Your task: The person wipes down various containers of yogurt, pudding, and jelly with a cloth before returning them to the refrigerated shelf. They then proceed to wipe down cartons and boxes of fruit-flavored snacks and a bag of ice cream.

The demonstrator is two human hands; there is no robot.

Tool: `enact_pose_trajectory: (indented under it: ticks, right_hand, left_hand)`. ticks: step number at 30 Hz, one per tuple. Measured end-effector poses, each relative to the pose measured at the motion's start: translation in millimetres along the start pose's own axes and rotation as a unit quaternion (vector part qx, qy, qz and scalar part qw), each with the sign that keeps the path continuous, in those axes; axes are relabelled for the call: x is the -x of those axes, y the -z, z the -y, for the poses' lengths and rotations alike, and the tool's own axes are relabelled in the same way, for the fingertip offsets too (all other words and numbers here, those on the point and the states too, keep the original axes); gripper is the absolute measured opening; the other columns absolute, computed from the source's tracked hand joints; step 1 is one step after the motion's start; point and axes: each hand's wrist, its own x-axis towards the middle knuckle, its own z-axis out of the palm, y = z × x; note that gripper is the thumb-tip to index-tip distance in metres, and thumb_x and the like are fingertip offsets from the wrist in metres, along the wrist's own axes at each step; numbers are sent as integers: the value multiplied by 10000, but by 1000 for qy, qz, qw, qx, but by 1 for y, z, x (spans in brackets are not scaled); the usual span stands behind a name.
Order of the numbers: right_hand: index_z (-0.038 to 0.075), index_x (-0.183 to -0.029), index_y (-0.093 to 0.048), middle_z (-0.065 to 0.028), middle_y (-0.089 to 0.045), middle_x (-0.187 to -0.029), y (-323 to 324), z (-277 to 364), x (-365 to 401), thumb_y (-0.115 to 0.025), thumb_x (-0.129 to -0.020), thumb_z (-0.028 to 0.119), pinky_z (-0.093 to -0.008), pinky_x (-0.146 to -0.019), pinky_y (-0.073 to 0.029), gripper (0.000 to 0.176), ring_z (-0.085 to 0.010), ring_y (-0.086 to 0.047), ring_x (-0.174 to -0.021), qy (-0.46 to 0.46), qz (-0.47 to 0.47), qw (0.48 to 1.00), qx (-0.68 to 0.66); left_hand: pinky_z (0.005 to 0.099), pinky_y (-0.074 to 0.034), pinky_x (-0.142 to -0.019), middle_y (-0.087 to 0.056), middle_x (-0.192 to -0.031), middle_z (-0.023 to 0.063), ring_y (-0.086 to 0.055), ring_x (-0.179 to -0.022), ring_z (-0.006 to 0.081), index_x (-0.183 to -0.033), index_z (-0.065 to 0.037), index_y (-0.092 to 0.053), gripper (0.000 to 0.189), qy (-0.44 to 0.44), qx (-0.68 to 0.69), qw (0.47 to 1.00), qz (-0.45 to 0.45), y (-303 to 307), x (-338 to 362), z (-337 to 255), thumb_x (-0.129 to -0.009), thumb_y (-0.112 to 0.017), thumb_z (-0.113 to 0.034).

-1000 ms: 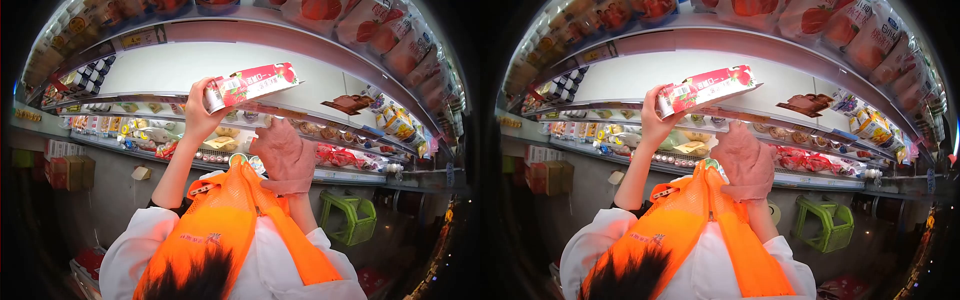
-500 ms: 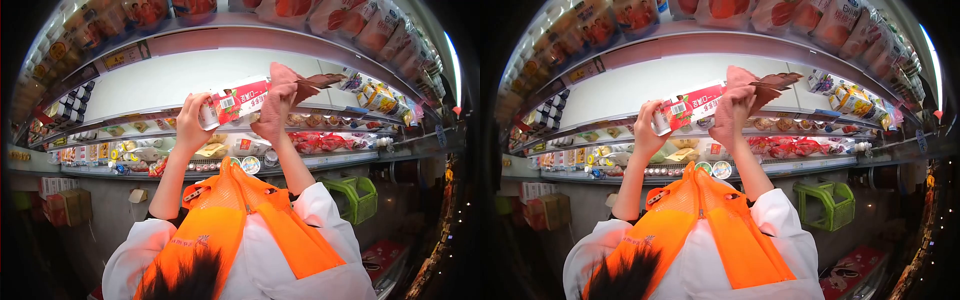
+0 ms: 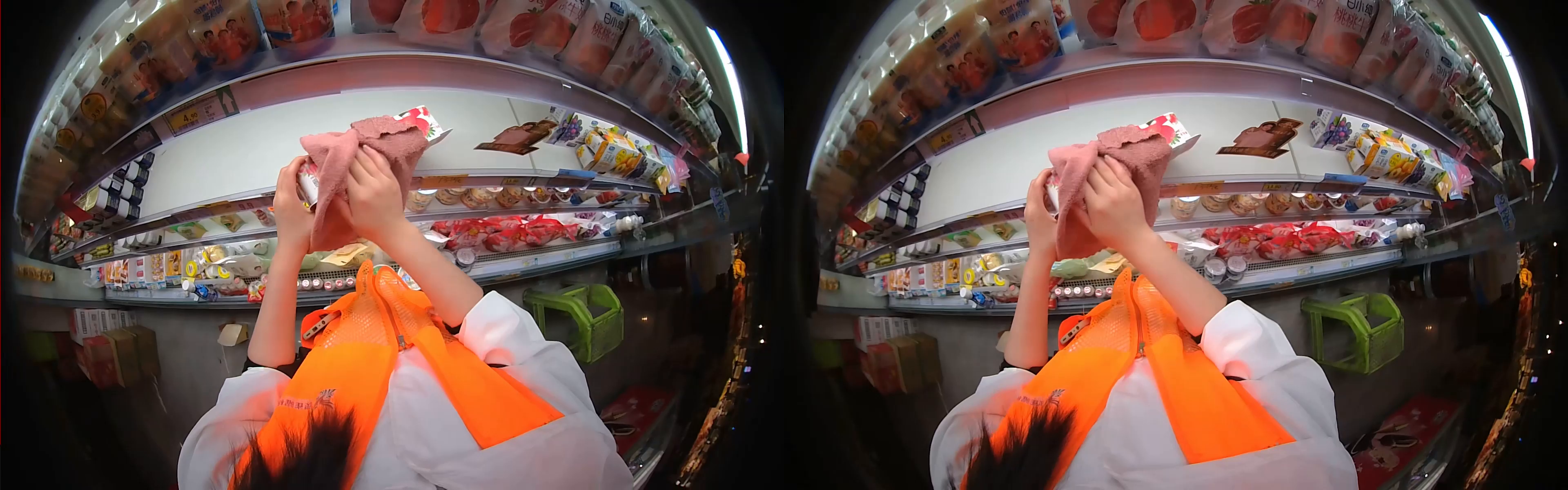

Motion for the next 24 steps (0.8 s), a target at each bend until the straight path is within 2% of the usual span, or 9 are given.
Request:
enact_pose_trajectory:
  ticks: [5, 6, 7, 9, 12, 18, 21, 22, 24]
  right_hand:
    - [-32, -1074, -543, -203, -580, -1078, 15, -87, -4, -511, -816, 102, -437, -961, -366, 293, -353, -527, -1063, -92, -77, 993, -12]
    - [-34, -1098, -531, -181, -595, -1084, 22, -92, -6, -445, -884, 157, -403, -945, -389, 300, -305, -546, -1055, -246, -88, 942, -211]
    - [-37, -1121, -517, -157, -598, -1093, 29, -93, -11, -338, -933, 278, -378, -953, -395, 408, -265, -547, -1055, -389, -140, 812, -411]
    - [11, -1145, -523, -126, -581, -1126, 46, -117, -13, -273, -955, 398, -400, -982, -367, 498, -266, -517, -1096, -272, -110, 682, -670]
    - [51, -1252, -437, -121, -490, -1260, 56, -135, 2, -266, -944, 449, -409, -1021, -339, 531, -268, -458, -1167, -358, -216, 504, -756]
    - [96, -1317, -366, -83, -443, -1308, 61, -103, 23, -291, -941, 474, -417, -1027, -343, 539, -270, -423, -1213, -334, -200, 545, -743]
    - [93, -1341, -328, -82, -445, -1305, 36, -94, 4, -264, -955, 456, -390, -1020, -357, 534, -253, -418, -1224, -354, -169, 607, -691]
    - [95, -1279, -408, -80, -463, -1266, 15, -93, -3, -259, -973, 396, -366, -968, -386, 455, -243, -473, -1149, -367, -171, 577, -709]
    - [76, -1155, -494, -112, -482, -1204, -20, -93, -10, -318, -958, 329, -362, -947, -354, 366, -242, -473, -1089, -317, -6, 806, -500]
  left_hand:
    - [326, -479, -848, -537, -1105, 108, -560, -1000, 213, -1190, -13, -461, 669, 71, 119, 990, 15, -3, -2, 24, -630, -807, -128]
    - [326, -484, -840, -539, -1109, 108, -565, -997, 211, -1196, -11, -458, 671, 78, 116, 990, 26, -2, -8, 24, -635, -806, -128]
    - [325, -489, -832, -541, -1113, 109, -569, -993, 209, -1201, -9, -454, 672, 85, 113, 989, 37, -1, -16, 26, -640, -806, -129]
    - [312, -496, -830, -576, -1105, 128, -587, -976, 191, -1239, 4, -435, 614, 148, 129, 978, 65, -1, -33, 39, -730, -744, -150]
    - [292, -492, -816, -618, -1041, 149, -607, -937, 196, -1198, 36, -489, 583, 203, 117, 968, 85, -5, -56, 77, -768, -711, -290]
    - [276, -514, -712, -643, -992, 92, -631, -864, 147, -1138, 1, -550, 520, 340, 176, 914, 131, -3, -82, 99, -821, -638, -401]
    - [278, -517, -697, -647, -981, 79, -639, -824, 129, -1131, -13, -559, 521, 406, 195, 884, 127, -4, -88, 104, -831, -614, -435]
    - [277, -518, -696, -647, -980, 80, -639, -824, 132, -1127, -10, -560, 522, 413, 195, 880, 127, -5, -89, 106, -830, -614, -436]
    - [280, -518, -693, -647, -978, 83, -641, -819, 136, -1120, -7, -564, 517, 424, 201, 873, 133, -7, -91, 112, -830, -615, -432]
